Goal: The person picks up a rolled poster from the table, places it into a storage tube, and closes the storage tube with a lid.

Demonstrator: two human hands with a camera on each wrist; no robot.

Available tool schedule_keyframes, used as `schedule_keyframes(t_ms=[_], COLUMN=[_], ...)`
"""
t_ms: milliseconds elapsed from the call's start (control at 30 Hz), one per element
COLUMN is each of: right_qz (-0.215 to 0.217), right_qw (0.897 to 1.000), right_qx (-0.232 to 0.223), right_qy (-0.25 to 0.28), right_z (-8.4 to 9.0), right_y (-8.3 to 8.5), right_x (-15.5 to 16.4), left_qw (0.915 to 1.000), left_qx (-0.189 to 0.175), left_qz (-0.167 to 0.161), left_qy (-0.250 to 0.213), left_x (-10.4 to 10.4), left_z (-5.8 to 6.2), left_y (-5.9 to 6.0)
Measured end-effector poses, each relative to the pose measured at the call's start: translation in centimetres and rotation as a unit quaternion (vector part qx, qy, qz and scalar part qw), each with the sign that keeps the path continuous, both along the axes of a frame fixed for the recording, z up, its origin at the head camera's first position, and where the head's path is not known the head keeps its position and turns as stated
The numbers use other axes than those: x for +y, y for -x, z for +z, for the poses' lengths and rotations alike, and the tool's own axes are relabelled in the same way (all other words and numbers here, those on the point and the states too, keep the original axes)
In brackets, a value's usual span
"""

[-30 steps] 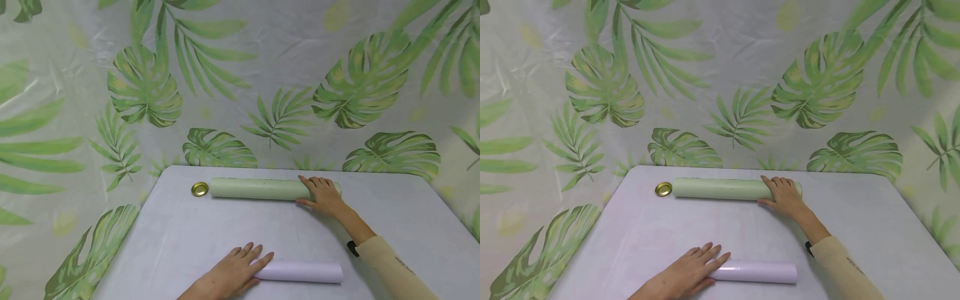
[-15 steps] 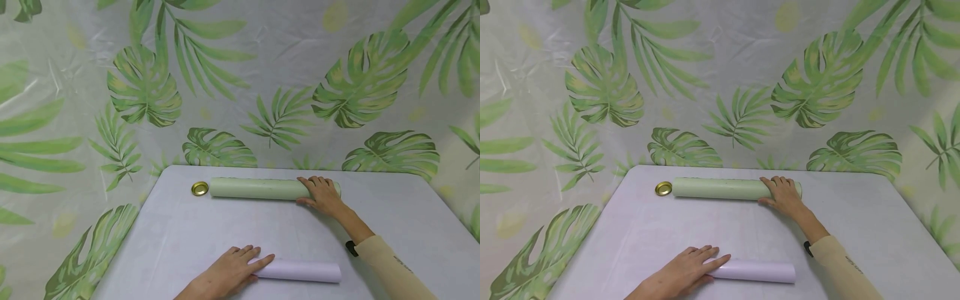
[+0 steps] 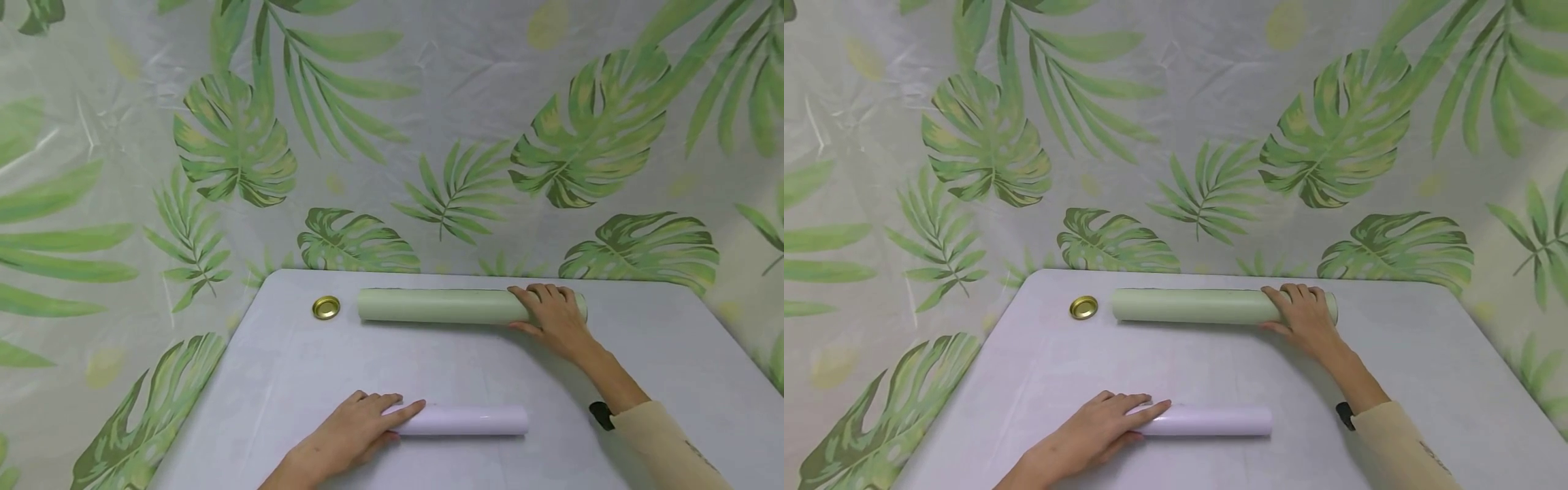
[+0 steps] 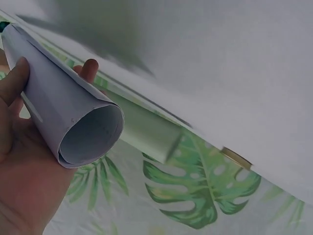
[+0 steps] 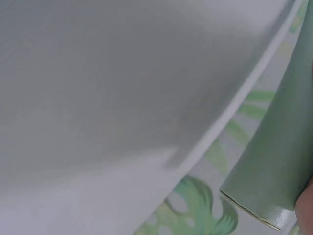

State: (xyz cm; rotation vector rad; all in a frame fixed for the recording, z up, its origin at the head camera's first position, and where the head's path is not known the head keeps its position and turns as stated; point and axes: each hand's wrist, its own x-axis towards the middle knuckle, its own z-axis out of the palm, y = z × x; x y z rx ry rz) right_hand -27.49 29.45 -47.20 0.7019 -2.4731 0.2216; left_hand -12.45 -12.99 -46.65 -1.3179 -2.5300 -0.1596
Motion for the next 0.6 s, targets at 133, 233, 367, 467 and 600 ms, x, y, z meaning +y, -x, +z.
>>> schedule_keyframes(t_ms=[133, 233, 367, 467, 600], right_qz=[0.004, 0.000, -0.017, -0.033, -0.048], right_qw=[1.000, 0.998, 0.995, 0.993, 0.992], right_qx=[0.027, 0.058, 0.095, 0.110, 0.117], right_qy=[0.006, 0.011, 0.015, 0.013, 0.009], right_z=[0.6, 1.2, 1.9, 2.5, 3.3], right_y=[-1.2, -2.2, -3.5, -4.5, -5.6], right_x=[2.1, 3.7, 5.4, 6.6, 8.1], left_qw=[0.9995, 0.9989, 0.9981, 0.9972, 0.9954], left_qx=[-0.019, -0.023, -0.025, -0.021, -0.008], left_qz=[0.020, 0.030, 0.044, 0.057, 0.077], left_qy=[-0.015, -0.026, -0.035, -0.043, -0.056], left_x=[-1.1, -1.9, -3.1, -4.0, -5.4], left_z=[0.7, 1.0, 1.1, 1.2, 1.5], left_y=[0.2, 0.4, 0.9, 1.3, 1.9])
